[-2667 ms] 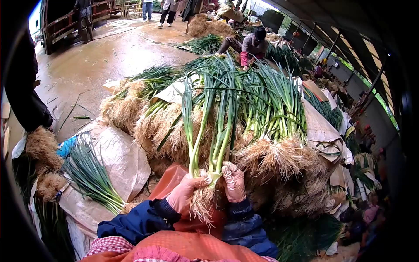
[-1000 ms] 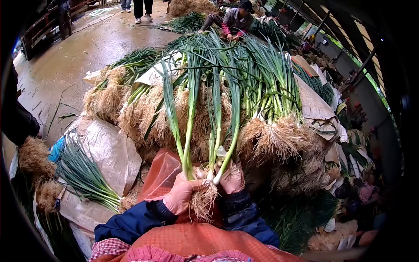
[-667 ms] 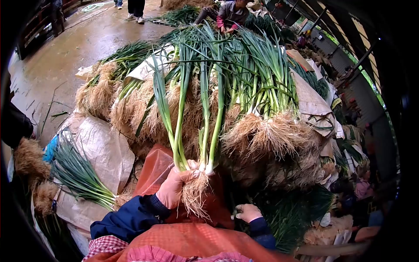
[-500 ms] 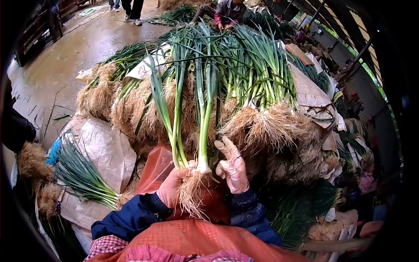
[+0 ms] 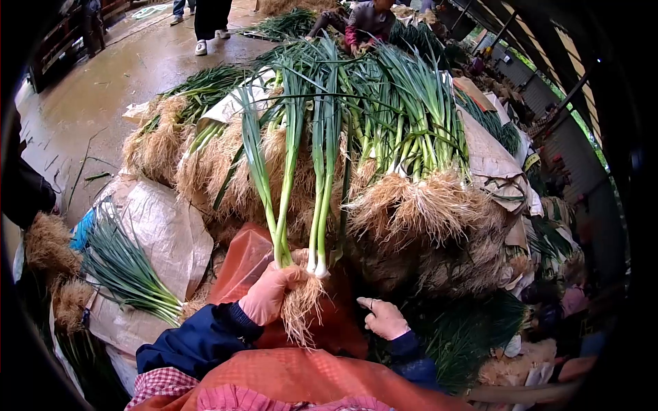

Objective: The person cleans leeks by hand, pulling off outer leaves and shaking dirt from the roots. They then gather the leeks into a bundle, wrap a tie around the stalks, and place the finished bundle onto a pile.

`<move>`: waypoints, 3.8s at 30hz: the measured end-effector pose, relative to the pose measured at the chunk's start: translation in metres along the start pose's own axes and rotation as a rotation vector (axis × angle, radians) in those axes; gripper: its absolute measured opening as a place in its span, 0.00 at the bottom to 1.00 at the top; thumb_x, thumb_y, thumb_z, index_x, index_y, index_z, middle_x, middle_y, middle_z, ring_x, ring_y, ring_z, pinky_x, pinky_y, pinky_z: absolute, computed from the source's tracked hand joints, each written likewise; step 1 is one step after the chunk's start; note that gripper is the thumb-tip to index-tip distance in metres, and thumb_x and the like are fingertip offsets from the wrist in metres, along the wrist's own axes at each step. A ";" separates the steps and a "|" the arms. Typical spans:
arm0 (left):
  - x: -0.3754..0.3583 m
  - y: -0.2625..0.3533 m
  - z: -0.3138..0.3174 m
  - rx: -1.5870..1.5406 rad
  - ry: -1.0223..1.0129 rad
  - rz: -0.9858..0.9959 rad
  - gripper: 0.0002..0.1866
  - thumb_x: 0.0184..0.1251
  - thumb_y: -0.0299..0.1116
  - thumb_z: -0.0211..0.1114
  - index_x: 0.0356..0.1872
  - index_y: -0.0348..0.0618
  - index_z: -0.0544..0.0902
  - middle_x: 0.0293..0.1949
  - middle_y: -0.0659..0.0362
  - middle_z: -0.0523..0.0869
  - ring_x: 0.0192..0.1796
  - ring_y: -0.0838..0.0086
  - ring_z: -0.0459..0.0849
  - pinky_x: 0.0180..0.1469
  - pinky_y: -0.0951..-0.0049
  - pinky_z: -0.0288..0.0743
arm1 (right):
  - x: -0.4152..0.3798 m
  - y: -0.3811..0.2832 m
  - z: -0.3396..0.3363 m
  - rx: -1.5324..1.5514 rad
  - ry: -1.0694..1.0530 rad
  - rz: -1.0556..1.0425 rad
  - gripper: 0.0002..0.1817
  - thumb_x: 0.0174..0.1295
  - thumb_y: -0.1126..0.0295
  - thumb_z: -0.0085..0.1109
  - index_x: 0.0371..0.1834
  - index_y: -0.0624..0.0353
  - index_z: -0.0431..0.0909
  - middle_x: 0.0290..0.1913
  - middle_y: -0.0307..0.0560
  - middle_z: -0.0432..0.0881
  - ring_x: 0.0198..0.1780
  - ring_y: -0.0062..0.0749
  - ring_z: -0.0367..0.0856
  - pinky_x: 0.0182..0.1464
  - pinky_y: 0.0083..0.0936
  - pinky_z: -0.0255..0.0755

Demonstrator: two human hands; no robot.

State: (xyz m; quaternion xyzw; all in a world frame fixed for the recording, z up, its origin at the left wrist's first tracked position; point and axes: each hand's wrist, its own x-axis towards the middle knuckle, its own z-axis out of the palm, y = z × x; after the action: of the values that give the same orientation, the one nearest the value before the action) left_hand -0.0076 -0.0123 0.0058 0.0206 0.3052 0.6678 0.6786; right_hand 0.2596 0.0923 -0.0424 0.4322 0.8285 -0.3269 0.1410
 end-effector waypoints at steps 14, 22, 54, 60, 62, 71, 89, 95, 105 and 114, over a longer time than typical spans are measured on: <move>-0.022 0.005 0.011 0.102 -0.057 0.042 0.18 0.59 0.22 0.63 0.51 0.36 0.75 0.34 0.60 0.82 0.32 0.79 0.81 0.33 0.82 0.78 | 0.096 -0.134 -0.007 1.045 0.628 -0.566 0.16 0.71 0.61 0.42 0.40 0.64 0.74 0.36 0.43 0.80 0.36 0.24 0.77 0.41 0.22 0.71; -0.019 0.004 0.007 -0.164 -0.106 0.036 0.17 0.64 0.27 0.58 0.52 0.32 0.73 0.31 0.58 0.79 0.30 0.79 0.78 0.35 0.78 0.77 | 0.038 -0.146 -0.083 0.120 0.859 -0.748 0.21 0.62 0.61 0.56 0.53 0.63 0.72 0.46 0.56 0.78 0.47 0.45 0.77 0.51 0.38 0.71; 0.009 0.034 0.008 -0.160 -0.413 0.033 0.07 0.60 0.25 0.61 0.37 0.41 0.73 0.26 0.65 0.71 0.25 0.82 0.67 0.26 0.84 0.64 | 0.087 -0.132 -0.197 -0.534 0.823 0.005 0.18 0.62 0.55 0.49 0.38 0.60 0.75 0.20 0.38 0.72 0.18 0.25 0.67 0.21 0.26 0.67; -0.016 0.036 0.002 -0.109 -0.256 0.169 0.09 0.57 0.25 0.61 0.39 0.37 0.74 0.34 0.56 0.78 0.41 0.69 0.79 0.48 0.72 0.76 | 0.048 -0.152 -0.158 0.680 0.925 -0.610 0.12 0.67 0.62 0.50 0.36 0.61 0.72 0.25 0.38 0.75 0.21 0.18 0.70 0.21 0.16 0.67; -0.021 0.036 0.009 -0.024 -0.225 0.153 0.09 0.58 0.24 0.60 0.40 0.36 0.74 0.40 0.52 0.80 0.46 0.65 0.81 0.52 0.70 0.76 | 0.029 -0.154 -0.156 0.962 0.918 -0.615 0.12 0.68 0.63 0.49 0.37 0.62 0.74 0.23 0.37 0.74 0.18 0.15 0.69 0.18 0.12 0.63; -0.018 0.012 0.008 0.129 -0.015 0.120 0.11 0.60 0.19 0.59 0.45 0.34 0.77 0.39 0.55 0.83 0.38 0.74 0.84 0.42 0.76 0.79 | 0.027 -0.150 -0.039 1.268 0.349 -0.686 0.19 0.71 0.59 0.43 0.25 0.59 0.69 0.26 0.42 0.74 0.31 0.23 0.72 0.36 0.15 0.66; -0.022 0.003 0.000 -0.017 -0.049 0.064 0.10 0.57 0.16 0.62 0.36 0.39 0.72 0.34 0.55 0.83 0.34 0.72 0.84 0.37 0.76 0.81 | 0.012 -0.146 -0.036 1.631 0.269 -0.725 0.08 0.69 0.70 0.47 0.44 0.62 0.72 0.26 0.38 0.72 0.29 0.24 0.72 0.35 0.21 0.69; -0.024 -0.011 0.002 -0.077 -0.104 0.023 0.16 0.54 0.13 0.59 0.45 0.35 0.72 0.39 0.49 0.82 0.36 0.69 0.85 0.37 0.72 0.84 | 0.021 -0.133 -0.059 1.679 0.366 -0.643 0.12 0.70 0.64 0.46 0.39 0.62 0.74 0.11 0.27 0.56 0.10 0.15 0.50 0.18 0.18 0.50; -0.030 -0.002 -0.032 -0.142 -0.396 0.000 0.20 0.52 0.18 0.62 0.49 0.33 0.72 0.39 0.51 0.81 0.37 0.70 0.83 0.39 0.73 0.81 | 0.057 -0.151 -0.033 1.516 -0.339 -0.365 0.15 0.64 0.66 0.57 0.47 0.68 0.75 0.20 0.38 0.77 0.14 0.13 0.68 0.14 0.11 0.62; -0.023 -0.014 -0.013 -0.049 -0.208 -0.050 0.19 0.56 0.15 0.57 0.50 0.35 0.70 0.40 0.54 0.80 0.37 0.71 0.84 0.38 0.71 0.84 | 0.029 -0.157 -0.046 1.380 -0.025 -0.539 0.14 0.62 0.73 0.57 0.48 0.71 0.73 0.27 0.50 0.80 0.24 0.29 0.79 0.21 0.20 0.70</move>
State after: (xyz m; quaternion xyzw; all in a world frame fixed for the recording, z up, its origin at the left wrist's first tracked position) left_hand 0.0009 -0.0396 -0.0023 0.0655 0.2171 0.6521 0.7234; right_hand 0.1181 0.0763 0.0428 0.2003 0.5106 -0.8015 -0.2383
